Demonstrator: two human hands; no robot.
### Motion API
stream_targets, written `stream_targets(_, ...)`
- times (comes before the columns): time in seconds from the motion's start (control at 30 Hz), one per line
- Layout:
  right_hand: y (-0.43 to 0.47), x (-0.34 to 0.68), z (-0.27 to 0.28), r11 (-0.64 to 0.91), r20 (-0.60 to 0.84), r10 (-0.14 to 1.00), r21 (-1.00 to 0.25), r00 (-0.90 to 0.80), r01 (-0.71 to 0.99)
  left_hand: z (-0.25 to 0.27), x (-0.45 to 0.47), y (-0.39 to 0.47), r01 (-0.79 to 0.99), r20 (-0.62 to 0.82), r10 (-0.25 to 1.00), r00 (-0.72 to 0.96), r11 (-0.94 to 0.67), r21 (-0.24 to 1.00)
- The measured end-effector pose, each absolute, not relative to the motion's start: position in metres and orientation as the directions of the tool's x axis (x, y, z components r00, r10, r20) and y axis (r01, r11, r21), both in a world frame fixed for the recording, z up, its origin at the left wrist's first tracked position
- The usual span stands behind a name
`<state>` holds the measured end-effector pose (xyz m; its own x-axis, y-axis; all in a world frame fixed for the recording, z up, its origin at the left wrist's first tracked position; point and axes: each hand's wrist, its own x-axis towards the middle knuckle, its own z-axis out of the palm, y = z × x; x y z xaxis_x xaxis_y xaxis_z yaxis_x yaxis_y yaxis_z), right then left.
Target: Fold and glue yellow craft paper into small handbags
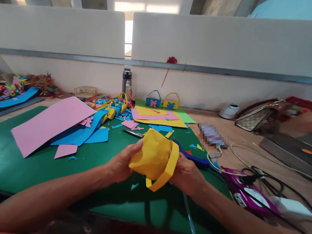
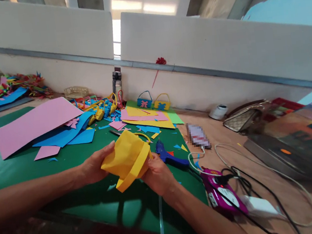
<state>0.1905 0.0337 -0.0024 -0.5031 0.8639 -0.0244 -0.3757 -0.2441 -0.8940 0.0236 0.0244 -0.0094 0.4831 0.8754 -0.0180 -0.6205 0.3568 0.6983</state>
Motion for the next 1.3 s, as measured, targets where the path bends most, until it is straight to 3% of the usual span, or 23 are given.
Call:
stream_targets(0.2, 0.03, 0.185, 0.008, -0.135, 0.028, 0.907, -0.926, -0.421, -0.352, -0.004, 0.023, 0.024, -0.616, 0.088, 0.855, 0.511, 0.293, 0.731)
stream_targets(0.33, 0.038, 0.189, 0.002, -0.136, 0.009, 0.886, -0.95, -0.463, -0.28, -0.002, 0.02, 0.026, -0.561, 0.019, 0.877, 0.48, 0.291, 0.775)
stream_targets(0.67, 0.042, 0.198, 0.01, 0.095, 0.067, 0.83, -0.995, -0.554, 0.022, -0.005, 0.019, 0.019, -0.466, -0.081, 0.827, 0.557, 0.392, 0.793)
stream_targets(0.77, 0.042, 0.196, 0.01, 0.123, 0.081, 0.874, -0.991, -0.479, 0.057, -0.007, 0.017, 0.018, -0.475, -0.085, 0.848, 0.523, 0.372, 0.798)
stream_targets(0.9, 0.051, 0.199, 0.004, 0.226, 0.199, 0.947, -0.97, -0.252, 0.084, -0.002, 0.015, 0.021, -0.513, 0.001, 0.897, 0.442, 0.253, 0.82)
stream_targets(1.03, 0.051, 0.204, 0.004, 0.32, 0.296, 0.941, -0.935, -0.163, 0.152, -0.001, 0.013, 0.026, -0.468, 0.069, 0.948, 0.31, 0.089, 0.879)
stream_targets(1.13, 0.042, 0.202, 0.004, 0.422, 0.377, 0.9, -0.879, -0.217, 0.223, -0.004, 0.011, 0.027, -0.322, 0.151, 0.962, 0.226, -0.072, 0.944)
stream_targets(1.3, 0.031, 0.199, -0.008, 0.708, 0.547, 0.707, -0.56, -0.449, 0.432, -0.006, 0.01, 0.021, -0.01, 0.203, 0.959, 0.196, -0.205, 0.979)
